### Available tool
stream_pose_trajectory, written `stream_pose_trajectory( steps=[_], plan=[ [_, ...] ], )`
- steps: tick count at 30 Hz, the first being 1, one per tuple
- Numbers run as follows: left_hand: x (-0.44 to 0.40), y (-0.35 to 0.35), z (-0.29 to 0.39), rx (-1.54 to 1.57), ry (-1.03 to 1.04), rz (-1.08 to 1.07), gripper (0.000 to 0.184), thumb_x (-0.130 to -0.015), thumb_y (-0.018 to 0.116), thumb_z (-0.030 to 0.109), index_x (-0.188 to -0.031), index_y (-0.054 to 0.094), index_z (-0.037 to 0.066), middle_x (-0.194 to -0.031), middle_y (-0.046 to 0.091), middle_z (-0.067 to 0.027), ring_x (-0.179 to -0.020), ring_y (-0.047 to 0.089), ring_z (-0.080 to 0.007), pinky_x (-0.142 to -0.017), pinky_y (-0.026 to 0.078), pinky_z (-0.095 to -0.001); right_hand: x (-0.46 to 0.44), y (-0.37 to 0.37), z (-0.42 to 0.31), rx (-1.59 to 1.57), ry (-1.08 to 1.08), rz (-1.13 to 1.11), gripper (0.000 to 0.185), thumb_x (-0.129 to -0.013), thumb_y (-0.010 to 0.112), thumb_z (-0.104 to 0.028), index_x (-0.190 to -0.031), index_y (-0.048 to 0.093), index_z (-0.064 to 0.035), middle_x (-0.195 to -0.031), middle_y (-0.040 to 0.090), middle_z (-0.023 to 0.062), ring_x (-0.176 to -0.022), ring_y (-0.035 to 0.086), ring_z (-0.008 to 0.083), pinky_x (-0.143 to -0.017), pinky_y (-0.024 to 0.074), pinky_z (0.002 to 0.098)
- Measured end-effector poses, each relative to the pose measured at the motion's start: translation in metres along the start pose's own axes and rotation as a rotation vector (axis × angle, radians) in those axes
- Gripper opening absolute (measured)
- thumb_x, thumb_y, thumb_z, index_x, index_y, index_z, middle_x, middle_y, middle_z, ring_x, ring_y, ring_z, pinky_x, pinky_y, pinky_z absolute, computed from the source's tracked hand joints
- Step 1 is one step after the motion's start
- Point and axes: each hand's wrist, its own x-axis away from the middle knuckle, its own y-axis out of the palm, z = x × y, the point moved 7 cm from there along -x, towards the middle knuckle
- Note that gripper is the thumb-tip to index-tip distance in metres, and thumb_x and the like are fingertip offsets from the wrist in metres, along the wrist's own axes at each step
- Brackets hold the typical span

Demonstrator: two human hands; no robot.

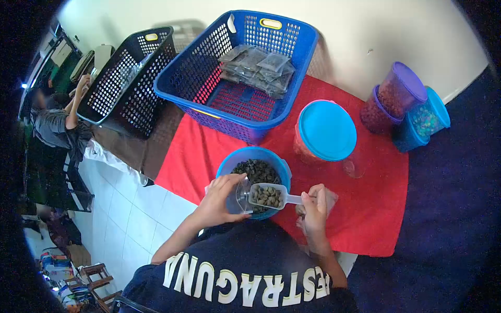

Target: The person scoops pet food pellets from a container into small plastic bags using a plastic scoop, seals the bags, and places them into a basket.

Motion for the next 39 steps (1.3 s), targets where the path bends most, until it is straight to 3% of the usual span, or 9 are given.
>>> stream_pose_trajectory(
  steps=[4, 7, 9, 12, 15, 18, 39],
  plan=[
    [-0.003, -0.001, 0.000, 0.019, 0.009, -0.017, 0.087, -0.062, 0.083, 0.027, -0.136, 0.042, 0.007, -0.127, 0.050, -0.0145, -0.119, 0.047, -0.0331, -0.100, 0.037, -0.0444, -0.001, -0.004, 0.004, -0.071, 0.014, -0.022, 0.017, -0.093, 0.049, -0.002, -0.090, 0.037, -0.0129, -0.064, 0.035, -0.0034, -0.045, 0.031, 0.0038, -0.042, 0.0260, 0.0220],
    [-0.004, -0.001, -0.004, 0.126, 0.098, -0.037, 0.086, -0.061, 0.084, 0.022, -0.135, 0.043, 0.006, -0.126, 0.052, -0.0150, -0.118, 0.049, -0.0332, -0.099, 0.041, -0.0421, -0.003, -0.004, 0.005, 0.123, -0.034, -0.035, 0.017, -0.093, 0.049, -0.002, -0.090, 0.037, -0.0135, -0.063, 0.034, -0.0039, -0.045, 0.031, 0.0037, -0.042, 0.0244, 0.0219],
    [-0.004, -0.004, -0.004, 0.269, 0.103, -0.056, 0.084, -0.060, 0.084, 0.018, -0.133, 0.044, 0.005, -0.125, 0.052, -0.0151, -0.117, 0.051, -0.0320, -0.099, 0.042, -0.0399, 0.001, 0.001, 0.006, -0.130, 0.060, -0.036, 0.018, -0.093, 0.051, -0.004, -0.091, 0.036, -0.0145, -0.063, 0.034, -0.0045, -0.045, 0.030, 0.0032, -0.041, 0.0237, 0.0208],
    [-0.005, -0.003, -0.009, 0.280, 0.095, -0.088, 0.084, -0.059, 0.085, 0.018, -0.132, 0.044, 0.005, -0.126, 0.052, -0.0148, -0.118, 0.051, -0.0307, -0.100, 0.042, -0.0398, 0.005, 0.002, -0.001, 0.090, -0.005, 0.002, 0.019, -0.093, 0.051, -0.005, -0.091, 0.035, -0.0156, -0.061, 0.032, -0.0050, -0.045, 0.030, 0.0026, -0.038, 0.0225, 0.0200],
    [-0.003, -0.001, -0.013, 0.296, 0.066, -0.144, 0.086, -0.060, 0.086, 0.019, -0.133, 0.042, 0.004, -0.130, 0.049, -0.0156, -0.122, 0.048, -0.0305, -0.104, 0.039, -0.0398, 0.005, 0.007, -0.003, -0.028, 0.030, -0.042, 0.018, -0.094, 0.050, -0.006, -0.091, 0.035, -0.0165, -0.060, 0.030, -0.0052, -0.044, 0.029, 0.0023, -0.035, 0.0214, 0.0199],
    [-0.001, 0.001, -0.017, 0.309, 0.037, -0.138, 0.087, -0.061, 0.085, 0.018, -0.134, 0.040, 0.004, -0.130, 0.048, -0.0151, -0.123, 0.048, -0.0304, -0.103, 0.039, -0.0398, 0.004, 0.003, -0.003, 0.084, 0.025, -0.021, 0.017, -0.094, 0.048, -0.007, -0.091, 0.034, -0.0169, -0.058, 0.029, -0.0056, -0.042, 0.028, 0.0024, -0.033, 0.0191, 0.0199],
    [0.001, 0.001, -0.017, 0.269, 0.059, -0.108, 0.087, -0.061, 0.085, 0.019, -0.134, 0.040, 0.003, -0.130, 0.048, -0.0158, -0.122, 0.048, -0.0308, -0.103, 0.038, -0.0408, 0.003, 0.007, 0.006, 0.015, 0.079, -0.010, 0.019, -0.094, 0.051, -0.007, -0.093, 0.035, -0.0168, -0.057, 0.030, -0.0062, -0.041, 0.027, 0.0025, -0.035, 0.0162, 0.0200]
  ],
)
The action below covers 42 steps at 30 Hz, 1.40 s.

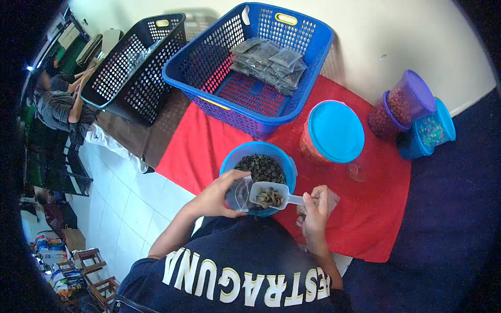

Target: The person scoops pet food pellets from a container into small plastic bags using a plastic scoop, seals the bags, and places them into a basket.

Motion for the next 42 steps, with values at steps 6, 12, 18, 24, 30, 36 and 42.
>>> stream_pose_trajectory(
  steps=[6, 12, 18, 24, 30, 36, 42],
  plan=[
    [-0.001, 0.001, -0.001, -0.036, 0.021, 0.023, 0.087, -0.061, 0.085, 0.021, -0.133, 0.041, 0.003, -0.128, 0.050, -0.0165, -0.119, 0.051, -0.0319, -0.101, 0.040, -0.0411, 0.000, 0.002, -0.002, 0.038, -0.029, -0.022, 0.018, -0.094, 0.050, -0.007, -0.093, 0.035, -0.0161, -0.057, 0.031, -0.0062, -0.041, 0.027, 0.0025, -0.035, 0.0167, 0.0203],
    [-0.002, 0.002, -0.001, -0.067, 0.013, 0.011, 0.086, -0.061, 0.085, 0.022, -0.132, 0.041, 0.003, -0.127, 0.050, -0.0171, -0.119, 0.051, -0.0328, -0.101, 0.041, -0.0412, -0.003, 0.000, 0.000, 0.074, -0.069, -0.024, 0.019, -0.094, 0.051, -0.005, -0.092, 0.035, -0.0155, -0.059, 0.032, -0.0058, -0.043, 0.030, 0.0025, -0.035, 0.0172, 0.0201],
    [-0.003, 0.001, -0.001, -0.057, 0.020, 0.017, 0.085, -0.061, 0.085, 0.021, -0.132, 0.042, 0.003, -0.126, 0.050, -0.0171, -0.119, 0.051, -0.0332, -0.101, 0.042, -0.0413, -0.002, 0.002, -0.001, 0.042, -0.030, -0.011, 0.019, -0.093, 0.051, -0.005, -0.091, 0.035, -0.0155, -0.059, 0.032, -0.0064, -0.043, 0.030, 0.0021, -0.036, 0.0170, 0.0194],
    [-0.002, 0.001, -0.001, -0.030, -0.006, 0.016, 0.086, -0.060, 0.085, 0.019, -0.133, 0.041, 0.003, -0.126, 0.050, -0.0169, -0.119, 0.051, -0.0332, -0.101, 0.042, -0.0416, -0.005, -0.001, 0.004, -0.044, -0.013, -0.006, 0.020, -0.093, 0.052, -0.005, -0.091, 0.035, -0.0155, -0.058, 0.031, -0.0063, -0.043, 0.030, 0.0021, -0.036, 0.0169, 0.0200],
    [-0.003, 0.000, 0.000, -0.041, 0.009, 0.021, 0.086, -0.061, 0.084, 0.019, -0.133, 0.041, 0.003, -0.127, 0.050, -0.0167, -0.119, 0.050, -0.0326, -0.100, 0.041, -0.0411, -0.002, -0.001, 0.001, 0.031, -0.005, 0.039, 0.019, -0.093, 0.052, -0.005, -0.091, 0.035, -0.0150, -0.058, 0.031, -0.0061, -0.043, 0.029, 0.0020, -0.036, 0.0163, 0.0202],
    [-0.002, 0.001, 0.001, -0.051, 0.001, 0.006, 0.087, -0.061, 0.085, 0.020, -0.133, 0.041, 0.003, -0.128, 0.049, -0.0166, -0.119, 0.050, -0.0323, -0.101, 0.041, -0.0406, -0.001, 0.001, -0.003, 0.078, -0.028, 0.028, 0.020, -0.093, 0.051, -0.003, -0.091, 0.035, -0.0142, -0.059, 0.033, -0.0059, -0.043, 0.029, 0.0021, -0.039, 0.0203, 0.0208],
    [-0.002, 0.002, -0.001, -0.021, -0.012, -0.003, 0.087, -0.061, 0.085, 0.020, -0.134, 0.040, 0.004, -0.128, 0.049, -0.0164, -0.119, 0.050, -0.0328, -0.101, 0.041, -0.0408, -0.003, 0.005, -0.007, 0.118, -0.111, -0.033, 0.019, -0.093, 0.051, -0.003, -0.090, 0.035, -0.0132, -0.061, 0.035, -0.0058, -0.046, 0.031, 0.0012, -0.041, 0.0218, 0.0198]
  ],
)
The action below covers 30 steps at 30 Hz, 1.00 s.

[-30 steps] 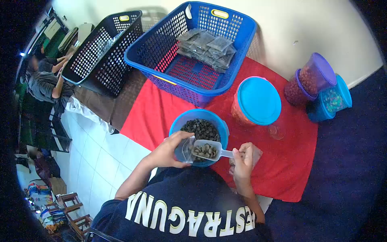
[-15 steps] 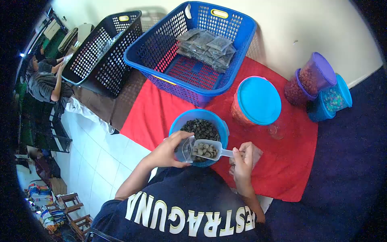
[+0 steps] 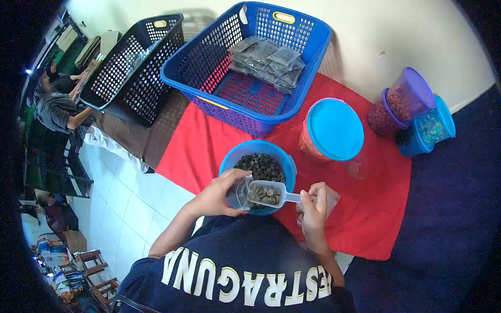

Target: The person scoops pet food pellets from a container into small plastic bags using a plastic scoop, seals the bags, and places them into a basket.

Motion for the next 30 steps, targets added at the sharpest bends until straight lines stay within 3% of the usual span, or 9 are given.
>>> stream_pose_trajectory(
  steps=[11, 13, 15, 17, 30],
  plan=[
    [-0.002, -0.004, 0.002, 0.032, -0.020, 0.005, 0.088, -0.061, 0.083, 0.019, -0.136, 0.039, 0.006, -0.128, 0.048, -0.0167, -0.120, 0.049, -0.0324, -0.101, 0.041, -0.0399, -0.005, 0.016, 0.002, -0.127, 0.105, -0.033, 0.020, -0.094, 0.054, -0.005, -0.091, 0.036, -0.0124, -0.062, 0.035, -0.0059, -0.049, 0.031, 0.0008, -0.042, 0.0193, 0.0201],
    [-0.003, -0.008, 0.005, -0.060, 0.001, 0.006, 0.088, -0.061, 0.083, 0.018, -0.137, 0.039, 0.006, -0.130, 0.046, -0.0167, -0.119, 0.049, -0.0319, -0.100, 0.041, -0.0396, -0.005, 0.022, -0.010, 0.040, -0.023, -0.072, 0.020, -0.094, 0.054, -0.005, -0.092, 0.036, -0.0123, -0.062, 0.037, -0.0057, -0.049, 0.031, 0.0008, -0.042, 0.0203, 0.0200],
    [-0.001, -0.010, 0.003, -0.014, -0.005, 0.017, 0.087, -0.061, 0.082, 0.018, -0.137, 0.039, 0.007, -0.131, 0.047, -0.0162, -0.119, 0.049, -0.0317, -0.100, 0.041, -0.0394, -0.007, 0.022, -0.008, -0.073, 0.051, -0.061, 0.020, -0.093, 0.054, -0.004, -0.092, 0.036, -0.0120, -0.063, 0.038, -0.0054, -0.050, 0.032, 0.0008, -0.043, 0.0214, 0.0197],
    [0.001, -0.016, 0.004, -0.066, -0.024, 0.026, 0.087, -0.061, 0.083, 0.017, -0.137, 0.040, 0.007, -0.131, 0.047, -0.0153, -0.119, 0.049, -0.0313, -0.099, 0.042, -0.0391, -0.007, 0.021, -0.013, 0.022, -0.035, -0.039, 0.021, -0.093, 0.054, -0.004, -0.092, 0.036, -0.0119, -0.064, 0.038, -0.0054, -0.050, 0.032, 0.0008, -0.043, 0.0220, 0.0195],
    [0.021, -0.024, -0.015, -0.005, -0.098, 0.055, 0.088, -0.061, 0.084, 0.017, -0.137, 0.040, 0.007, -0.130, 0.048, -0.0146, -0.118, 0.048, -0.0306, -0.096, 0.044, -0.0388, -0.009, 0.045, -0.005, 0.004, 0.087, -0.085, 0.020, -0.093, 0.055, -0.005, -0.091, 0.036, -0.0122, -0.066, 0.039, -0.0051, -0.053, 0.034, 0.0010, -0.045, 0.0243, 0.0193]
  ],
)
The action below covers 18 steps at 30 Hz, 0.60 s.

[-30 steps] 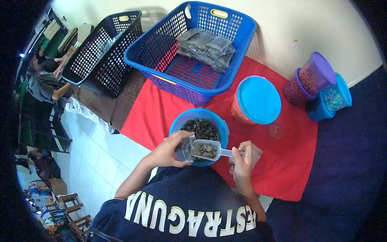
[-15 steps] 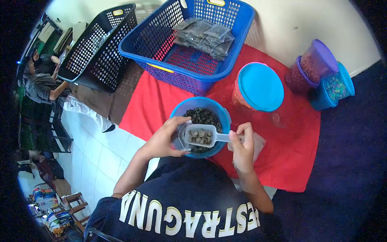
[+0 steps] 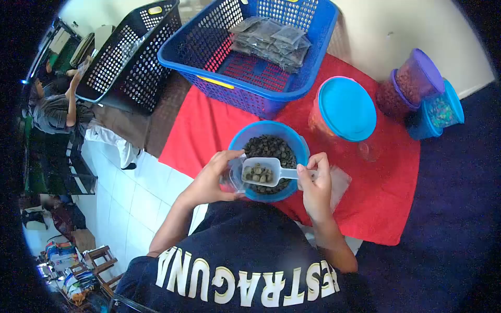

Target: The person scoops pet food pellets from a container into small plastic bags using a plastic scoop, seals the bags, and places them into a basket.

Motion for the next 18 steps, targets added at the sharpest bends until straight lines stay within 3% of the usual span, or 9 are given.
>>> stream_pose_trajectory(
  steps=[3, 9, 11, 15, 17, 18],
  plan=[
    [0.004, -0.005, -0.002, -0.058, 0.018, 0.002, 0.088, -0.061, 0.084, 0.016, -0.137, 0.040, 0.007, -0.129, 0.049, -0.0145, -0.118, 0.049, -0.0306, -0.096, 0.044, -0.0378, -0.003, 0.011, -0.002, 0.116, -0.060, -0.019, 0.020, -0.093, 0.055, -0.006, -0.092, 0.036, -0.0122, -0.066, 0.039, -0.0052, -0.054, 0.035, 0.0010, -0.045, 0.0252, 0.0194],
    [0.008, -0.026, -0.017, -0.034, 0.006, 0.018, 0.087, -0.061, 0.083, 0.015, -0.136, 0.040, 0.006, -0.128, 0.049, -0.0148, -0.118, 0.049, -0.0312, -0.099, 0.042, -0.0386, -0.015, 0.028, 0.009, -0.058, 0.079, -0.009, 0.021, -0.092, 0.056, -0.005, -0.091, 0.036, -0.0121, -0.066, 0.039, -0.0056, -0.054, 0.038, 0.0013, -0.046, 0.0281, 0.0195],
    [0.006, -0.032, -0.025, 0.047, -0.093, -0.033, 0.086, -0.061, 0.083, 0.016, -0.135, 0.041, 0.005, -0.128, 0.050, -0.0149, -0.118, 0.049, -0.0310, -0.100, 0.040, -0.0392, -0.020, 0.036, 0.005, 0.126, -0.047, 0.005, 0.021, -0.091, 0.056, -0.004, -0.092, 0.036, -0.0119, -0.066, 0.039, -0.0052, -0.054, 0.038, 0.0016, -0.046, 0.0284, 0.0200],
    [0.000, -0.048, -0.036, 0.021, 0.015, -0.035, 0.086, -0.061, 0.083, 0.017, -0.135, 0.041, 0.005, -0.126, 0.050, -0.0147, -0.117, 0.050, -0.0310, -0.099, 0.041, -0.0393, -0.028, 0.062, 0.010, 0.068, 0.004, -0.009, 0.021, -0.090, 0.057, -0.003, -0.091, 0.038, -0.0106, -0.069, 0.040, -0.0037, -0.056, 0.039, 0.0029, -0.048, 0.0299, 0.0210],
    [-0.003, -0.060, -0.033, -0.038, 0.074, -0.043, 0.086, -0.061, 0.083, 0.018, -0.135, 0.041, 0.005, -0.125, 0.051, -0.0151, -0.116, 0.051, -0.0322, -0.099, 0.041, -0.0402, -0.029, 0.072, -0.007, 0.406, -0.238, 0.081, 0.021, -0.088, 0.059, -0.001, -0.090, 0.039, -0.0093, -0.073, 0.040, -0.0023, -0.061, 0.040, 0.0037, -0.051, 0.0314, 0.0220],
    [-0.004, -0.067, -0.032, -0.128, 0.108, -0.016, 0.086, -0.061, 0.083, 0.019, -0.134, 0.042, 0.005, -0.124, 0.052, -0.0157, -0.114, 0.051, -0.0326, -0.097, 0.041, -0.0412, -0.026, 0.081, -0.018, 0.507, -0.228, 0.135, 0.022, -0.086, 0.061, -0.001, -0.088, 0.041, -0.0083, -0.077, 0.040, -0.0019, -0.066, 0.041, 0.0045, -0.055, 0.0332, 0.0230]
  ],
)
